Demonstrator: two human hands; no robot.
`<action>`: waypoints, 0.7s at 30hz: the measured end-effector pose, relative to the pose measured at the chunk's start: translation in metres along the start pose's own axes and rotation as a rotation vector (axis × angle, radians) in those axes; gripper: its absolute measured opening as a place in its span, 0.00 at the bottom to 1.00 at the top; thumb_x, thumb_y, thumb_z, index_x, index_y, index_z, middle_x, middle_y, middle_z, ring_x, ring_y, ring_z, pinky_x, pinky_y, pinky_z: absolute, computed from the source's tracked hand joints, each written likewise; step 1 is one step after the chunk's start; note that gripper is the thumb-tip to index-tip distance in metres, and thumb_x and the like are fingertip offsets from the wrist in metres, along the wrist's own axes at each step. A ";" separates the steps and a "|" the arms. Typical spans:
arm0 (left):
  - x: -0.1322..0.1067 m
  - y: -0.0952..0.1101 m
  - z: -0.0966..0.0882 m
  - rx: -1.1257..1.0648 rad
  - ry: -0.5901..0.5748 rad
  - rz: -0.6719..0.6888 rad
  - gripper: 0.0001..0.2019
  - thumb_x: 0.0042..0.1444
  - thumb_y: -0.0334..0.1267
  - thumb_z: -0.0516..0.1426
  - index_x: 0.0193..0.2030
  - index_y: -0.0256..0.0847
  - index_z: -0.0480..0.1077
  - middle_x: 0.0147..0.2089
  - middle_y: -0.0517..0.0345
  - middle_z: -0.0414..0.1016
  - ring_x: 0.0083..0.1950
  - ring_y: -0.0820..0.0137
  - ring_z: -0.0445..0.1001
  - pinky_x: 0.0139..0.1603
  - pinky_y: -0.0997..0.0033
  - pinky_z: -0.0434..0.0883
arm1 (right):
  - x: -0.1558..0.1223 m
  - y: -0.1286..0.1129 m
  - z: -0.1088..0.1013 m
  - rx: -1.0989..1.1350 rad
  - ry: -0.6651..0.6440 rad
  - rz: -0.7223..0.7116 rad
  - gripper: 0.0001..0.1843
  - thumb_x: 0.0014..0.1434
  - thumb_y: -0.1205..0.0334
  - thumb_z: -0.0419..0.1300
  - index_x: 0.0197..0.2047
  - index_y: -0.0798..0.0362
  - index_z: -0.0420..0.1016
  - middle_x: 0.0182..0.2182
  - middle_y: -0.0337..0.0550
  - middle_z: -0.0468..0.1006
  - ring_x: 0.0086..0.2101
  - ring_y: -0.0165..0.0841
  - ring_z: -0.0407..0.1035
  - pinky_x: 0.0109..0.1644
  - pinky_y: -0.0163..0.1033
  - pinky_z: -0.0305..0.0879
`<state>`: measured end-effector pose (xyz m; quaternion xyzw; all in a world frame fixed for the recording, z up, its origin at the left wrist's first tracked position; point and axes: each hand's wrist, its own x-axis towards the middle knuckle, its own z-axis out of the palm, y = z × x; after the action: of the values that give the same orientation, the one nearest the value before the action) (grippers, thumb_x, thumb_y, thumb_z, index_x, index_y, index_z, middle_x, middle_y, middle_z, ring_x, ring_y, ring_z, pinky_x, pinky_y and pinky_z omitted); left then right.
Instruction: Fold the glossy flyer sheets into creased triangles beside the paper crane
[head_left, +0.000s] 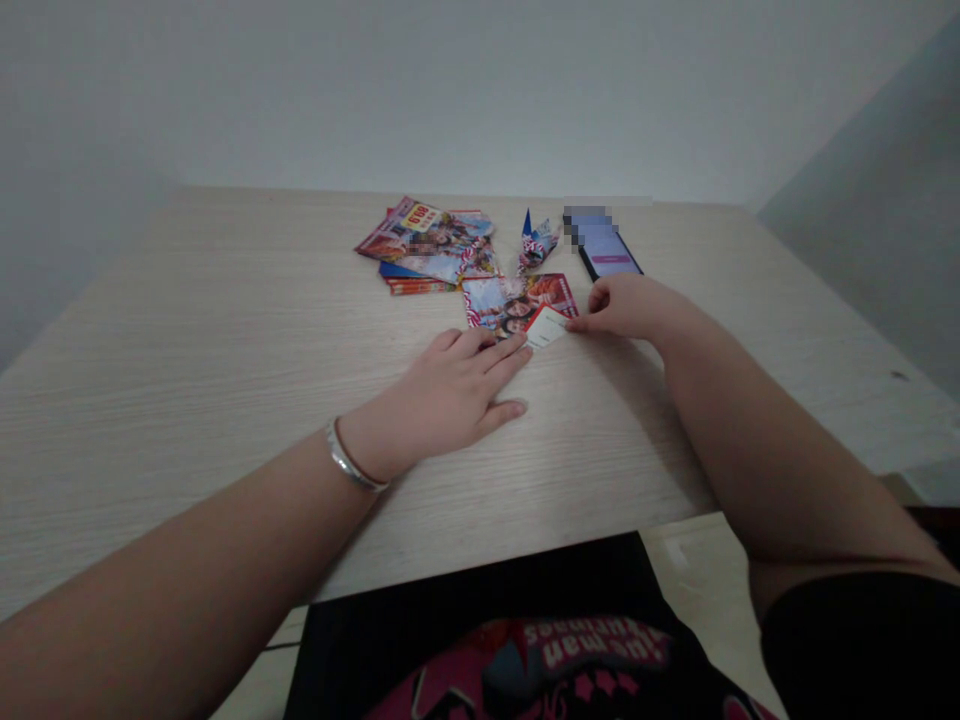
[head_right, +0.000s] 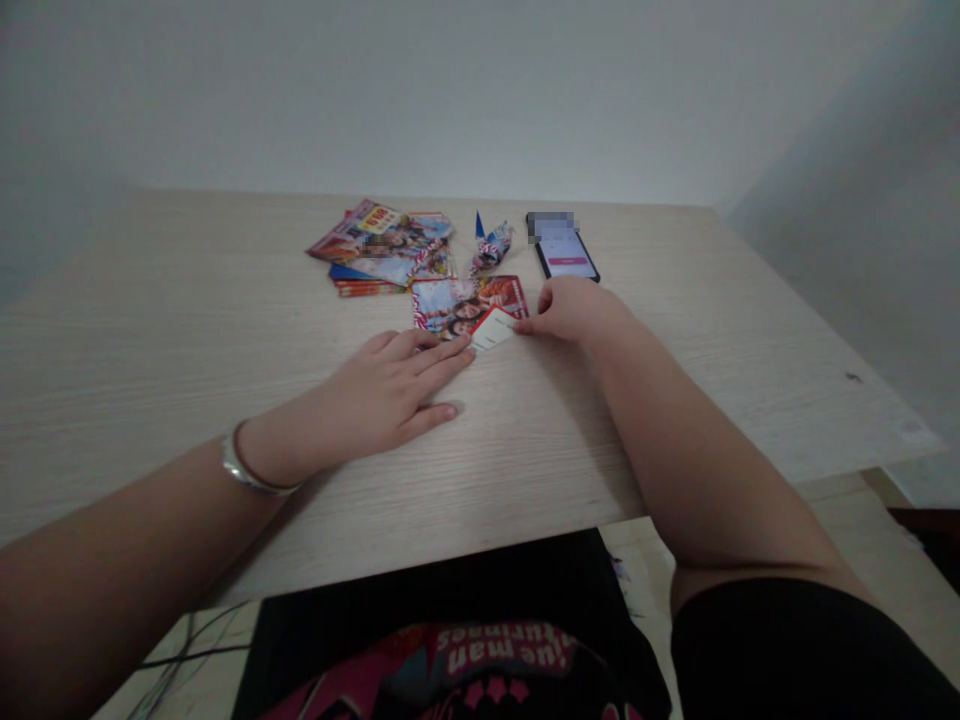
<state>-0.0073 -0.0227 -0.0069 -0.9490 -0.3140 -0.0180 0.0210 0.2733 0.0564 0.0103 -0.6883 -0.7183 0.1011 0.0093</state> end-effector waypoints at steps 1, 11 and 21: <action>0.000 0.000 0.001 0.003 0.001 0.002 0.34 0.75 0.56 0.48 0.77 0.36 0.60 0.80 0.45 0.59 0.71 0.46 0.65 0.65 0.48 0.65 | 0.000 0.002 -0.002 0.003 -0.005 -0.002 0.26 0.48 0.35 0.74 0.22 0.47 0.72 0.20 0.41 0.75 0.23 0.35 0.66 0.28 0.44 0.58; -0.002 -0.002 0.004 0.004 0.022 0.014 0.35 0.75 0.58 0.46 0.78 0.35 0.59 0.80 0.45 0.58 0.71 0.46 0.64 0.65 0.47 0.65 | -0.011 -0.007 -0.003 0.153 0.202 0.016 0.09 0.60 0.60 0.67 0.31 0.51 0.73 0.30 0.46 0.79 0.30 0.34 0.68 0.35 0.43 0.60; -0.003 -0.002 0.001 -0.018 -0.040 0.005 0.35 0.74 0.58 0.48 0.77 0.35 0.59 0.81 0.44 0.56 0.74 0.44 0.64 0.69 0.44 0.65 | -0.033 -0.059 0.021 -0.089 0.137 -0.228 0.15 0.67 0.48 0.57 0.46 0.51 0.74 0.42 0.51 0.84 0.39 0.43 0.76 0.33 0.42 0.55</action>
<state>-0.0107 -0.0224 -0.0075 -0.9502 -0.3116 -0.0018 0.0064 0.2136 0.0192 0.0034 -0.6071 -0.7934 0.0203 0.0393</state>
